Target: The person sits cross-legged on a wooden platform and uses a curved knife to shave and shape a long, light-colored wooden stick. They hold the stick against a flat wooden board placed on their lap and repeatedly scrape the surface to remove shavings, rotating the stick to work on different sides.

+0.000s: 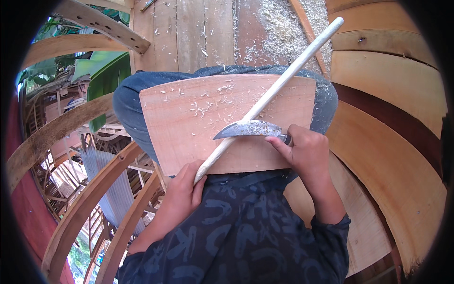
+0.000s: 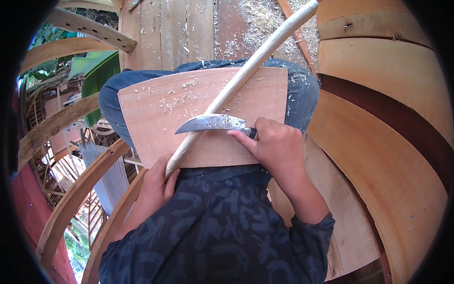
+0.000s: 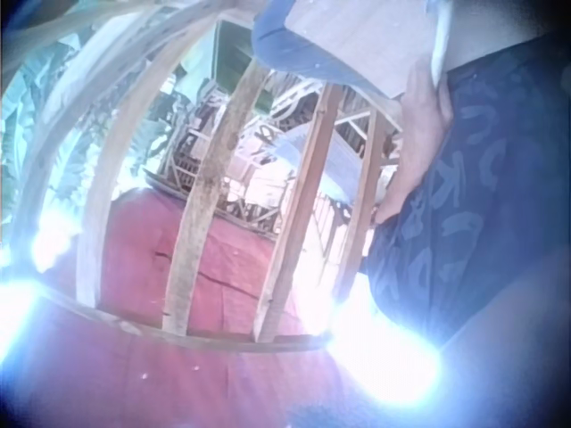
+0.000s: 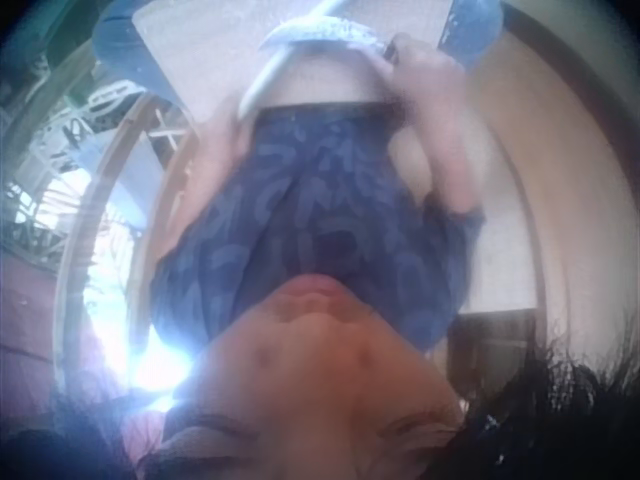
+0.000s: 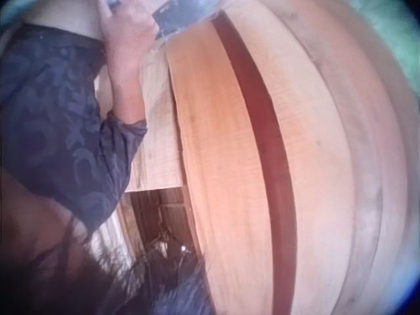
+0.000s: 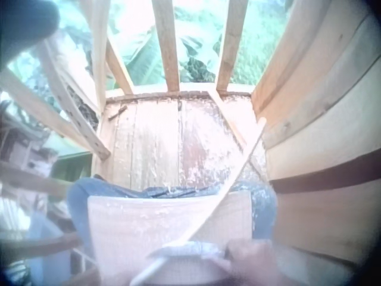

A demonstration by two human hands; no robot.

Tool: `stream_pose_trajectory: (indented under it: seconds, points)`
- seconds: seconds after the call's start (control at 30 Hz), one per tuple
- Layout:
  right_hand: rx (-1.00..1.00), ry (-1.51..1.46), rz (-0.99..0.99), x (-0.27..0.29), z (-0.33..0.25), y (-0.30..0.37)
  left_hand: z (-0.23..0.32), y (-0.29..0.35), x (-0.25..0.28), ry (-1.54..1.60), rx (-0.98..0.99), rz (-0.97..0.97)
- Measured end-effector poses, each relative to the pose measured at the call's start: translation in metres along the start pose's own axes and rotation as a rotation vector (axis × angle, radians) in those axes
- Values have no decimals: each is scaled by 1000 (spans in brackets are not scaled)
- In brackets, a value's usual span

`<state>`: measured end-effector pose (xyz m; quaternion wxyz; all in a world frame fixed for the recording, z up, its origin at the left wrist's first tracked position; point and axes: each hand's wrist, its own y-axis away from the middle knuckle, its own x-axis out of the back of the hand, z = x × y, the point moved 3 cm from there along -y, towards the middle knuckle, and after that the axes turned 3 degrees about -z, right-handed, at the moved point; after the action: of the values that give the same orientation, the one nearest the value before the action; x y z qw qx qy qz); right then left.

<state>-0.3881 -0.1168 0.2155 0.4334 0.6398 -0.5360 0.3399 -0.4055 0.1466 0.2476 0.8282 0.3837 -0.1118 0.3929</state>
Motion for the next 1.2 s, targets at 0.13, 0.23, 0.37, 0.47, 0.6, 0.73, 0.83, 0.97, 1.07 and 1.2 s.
stream_pose_trajectory:
  seconds: [0.13,0.23,0.37,0.47,0.6,0.73,0.83,0.97,1.07,1.2]
  points:
    - [9,17,13,1,11,-7,-1,2,-3,-14,6,21]
    - [-43,10,66,3,18,-10,4,-1,-2,-13,-22,46]
    - [-402,-28,216,12,82,-23,1,1,-1,11,-8,21]
    - [-596,-112,216,41,110,-20,-3,3,-1,28,2,8]
    - [-253,-78,91,26,41,-4,1,-1,1,97,73,-49]
    - [-74,-156,-31,-1,-2,6,9,1,5,127,129,-93]
    - [-39,-70,30,-3,8,-3,7,0,6,82,119,-99]
    - [-530,-183,227,27,91,-31,11,8,4,64,164,-81]
    - [-602,-142,240,42,124,-18,12,4,8,17,180,-113]
    - [-346,-226,82,25,56,2,13,4,15,-89,250,-152]
